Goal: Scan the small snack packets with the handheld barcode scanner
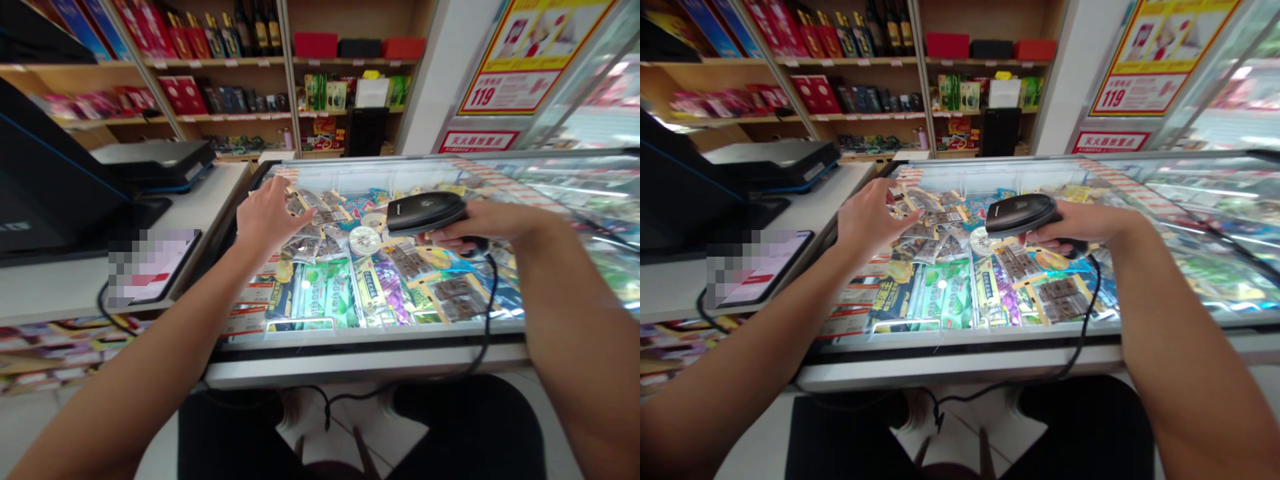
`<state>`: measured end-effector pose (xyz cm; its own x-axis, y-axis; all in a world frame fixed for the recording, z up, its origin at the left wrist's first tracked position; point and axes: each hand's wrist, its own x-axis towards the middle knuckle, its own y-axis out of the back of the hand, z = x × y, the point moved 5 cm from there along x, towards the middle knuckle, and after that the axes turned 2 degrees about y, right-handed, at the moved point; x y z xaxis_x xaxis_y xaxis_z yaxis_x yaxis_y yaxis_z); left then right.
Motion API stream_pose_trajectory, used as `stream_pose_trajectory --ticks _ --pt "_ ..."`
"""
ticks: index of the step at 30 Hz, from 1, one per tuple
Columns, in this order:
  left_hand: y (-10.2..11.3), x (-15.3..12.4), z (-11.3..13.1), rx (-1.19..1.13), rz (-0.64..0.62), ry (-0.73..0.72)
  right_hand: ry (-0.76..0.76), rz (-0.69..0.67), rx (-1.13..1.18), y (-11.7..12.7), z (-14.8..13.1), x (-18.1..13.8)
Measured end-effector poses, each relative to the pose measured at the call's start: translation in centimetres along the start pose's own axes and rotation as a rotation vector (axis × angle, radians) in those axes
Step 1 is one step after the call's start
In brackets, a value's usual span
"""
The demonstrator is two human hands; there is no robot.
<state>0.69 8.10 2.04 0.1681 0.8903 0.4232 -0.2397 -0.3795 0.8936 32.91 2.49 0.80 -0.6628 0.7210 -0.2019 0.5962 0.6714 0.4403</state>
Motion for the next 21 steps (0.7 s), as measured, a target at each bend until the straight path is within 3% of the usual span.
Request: stream_pose_trajectory --ticks 3,8,13,16,21 --pt "-0.3 0.5 -1.8 0.024 0.064 0.061 -0.017 0.045 -0.004 0.0 0.0 0.1" --pt "-1.7 0.9 -3.5 -0.007 0.036 0.071 -0.017 0.04 -0.008 -0.3 -0.5 0.3" --pt "-2.0 0.6 -2.2 -0.028 0.05 0.042 0.01 0.064 0.014 0.0 -0.5 0.3" --pt "-2.5 -0.8 1.7 -0.02 -0.018 -0.147 -0.007 0.1 0.045 0.5 -0.1 0.1" --pt "-5.1 -7.2 10.8 -0.186 -0.368 -0.819 -0.056 0.169 0.096 1.3 0.3 -0.3"
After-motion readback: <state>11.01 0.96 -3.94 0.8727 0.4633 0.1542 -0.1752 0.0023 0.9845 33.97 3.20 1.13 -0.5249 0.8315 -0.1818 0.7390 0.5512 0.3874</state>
